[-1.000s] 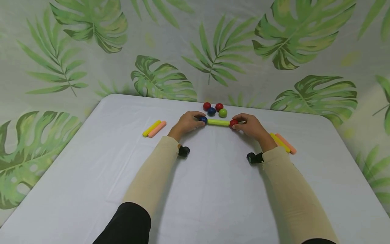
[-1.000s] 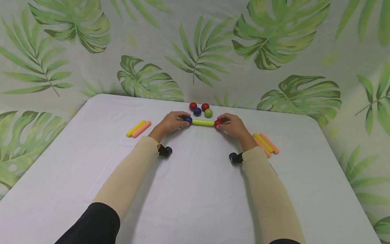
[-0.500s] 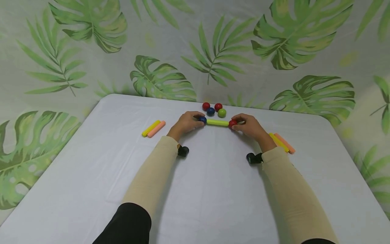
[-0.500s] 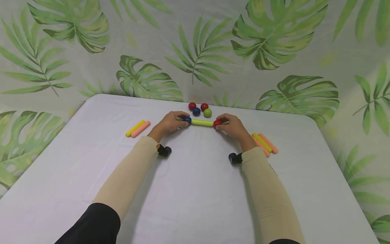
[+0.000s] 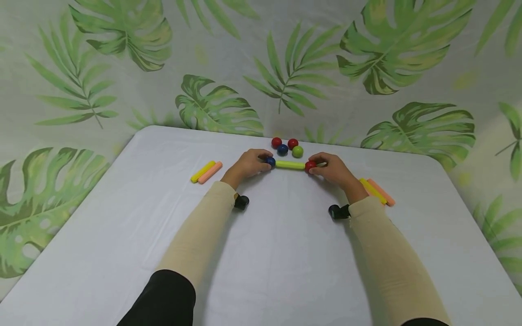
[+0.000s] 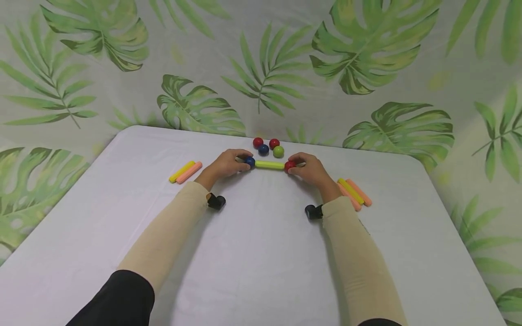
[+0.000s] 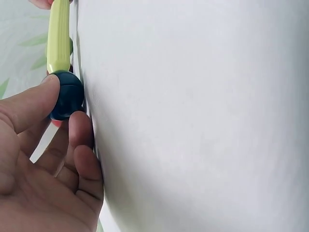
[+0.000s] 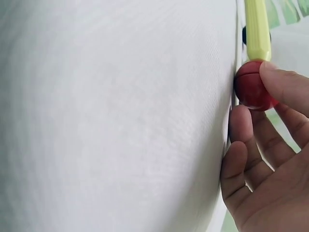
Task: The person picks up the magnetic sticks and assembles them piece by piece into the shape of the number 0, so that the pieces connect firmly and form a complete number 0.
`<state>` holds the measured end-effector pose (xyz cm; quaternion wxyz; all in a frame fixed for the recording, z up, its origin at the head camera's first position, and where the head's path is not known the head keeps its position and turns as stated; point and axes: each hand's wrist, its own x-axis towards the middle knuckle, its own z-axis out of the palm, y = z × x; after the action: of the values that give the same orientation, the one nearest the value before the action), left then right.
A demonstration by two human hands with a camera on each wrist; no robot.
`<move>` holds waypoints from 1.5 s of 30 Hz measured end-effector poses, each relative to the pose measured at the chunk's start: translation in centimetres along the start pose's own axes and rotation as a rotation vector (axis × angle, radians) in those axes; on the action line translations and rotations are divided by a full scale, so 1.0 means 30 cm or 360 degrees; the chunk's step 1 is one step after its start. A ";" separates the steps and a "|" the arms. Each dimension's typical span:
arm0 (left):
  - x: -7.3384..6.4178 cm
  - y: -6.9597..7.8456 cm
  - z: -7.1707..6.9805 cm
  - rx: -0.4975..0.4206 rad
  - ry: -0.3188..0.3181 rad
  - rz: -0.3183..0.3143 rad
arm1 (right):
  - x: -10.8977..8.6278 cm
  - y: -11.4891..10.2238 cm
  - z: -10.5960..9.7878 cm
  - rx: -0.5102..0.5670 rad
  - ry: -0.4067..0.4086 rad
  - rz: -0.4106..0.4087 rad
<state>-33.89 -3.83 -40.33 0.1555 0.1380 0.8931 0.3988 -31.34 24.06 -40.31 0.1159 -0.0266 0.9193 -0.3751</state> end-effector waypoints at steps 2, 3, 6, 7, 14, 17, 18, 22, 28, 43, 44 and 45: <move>0.002 -0.003 -0.004 0.0015 0.0003 0.0005 | 0.004 -0.001 0.004 -0.0004 -0.0001 0.0003; 0.003 -0.005 -0.006 0.0011 0.0006 0.0004 | 0.005 -0.002 0.005 -0.0007 -0.0001 0.0005; 0.007 -0.012 -0.010 0.0004 0.0019 0.0006 | 0.011 -0.003 0.011 -0.0019 0.0001 0.0006; 0.008 -0.014 -0.012 -0.0003 0.0024 0.0005 | 0.013 -0.005 0.013 -0.0019 0.0005 0.0008; 0.015 -0.019 -0.034 -0.0044 0.0043 0.0009 | 0.022 -0.011 0.022 0.0012 0.0019 0.0005; 0.008 -0.018 -0.069 -0.0038 0.0074 0.0042 | 0.024 -0.008 0.020 0.0019 0.0027 0.0012; 0.002 -0.018 -0.087 -0.0019 0.0087 0.0050 | 0.024 -0.006 0.019 0.0020 0.0030 0.0012; -0.045 -0.025 -0.175 0.0154 0.0168 0.0062 | 0.025 -0.002 0.019 0.0034 0.0046 0.0005; -0.180 -0.038 -0.284 0.0650 0.0192 -0.0187 | 0.025 -0.013 0.033 0.0065 0.0006 -0.0006; -0.289 -0.063 -0.250 0.1006 -0.0104 -0.0352 | 0.027 0.000 0.026 0.0083 0.0005 -0.0037; -0.290 -0.066 -0.245 0.0980 -0.0109 -0.0358 | 0.026 0.000 0.025 0.0085 -0.0001 -0.0037; -0.291 -0.069 -0.241 0.0960 -0.0110 -0.0358 | 0.026 0.000 0.024 0.0087 -0.0004 -0.0040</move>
<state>-28.98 -13.23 -35.85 0.1810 0.0918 0.9749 0.0917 -31.93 23.45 -40.96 0.1131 -0.0354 0.9082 -0.4014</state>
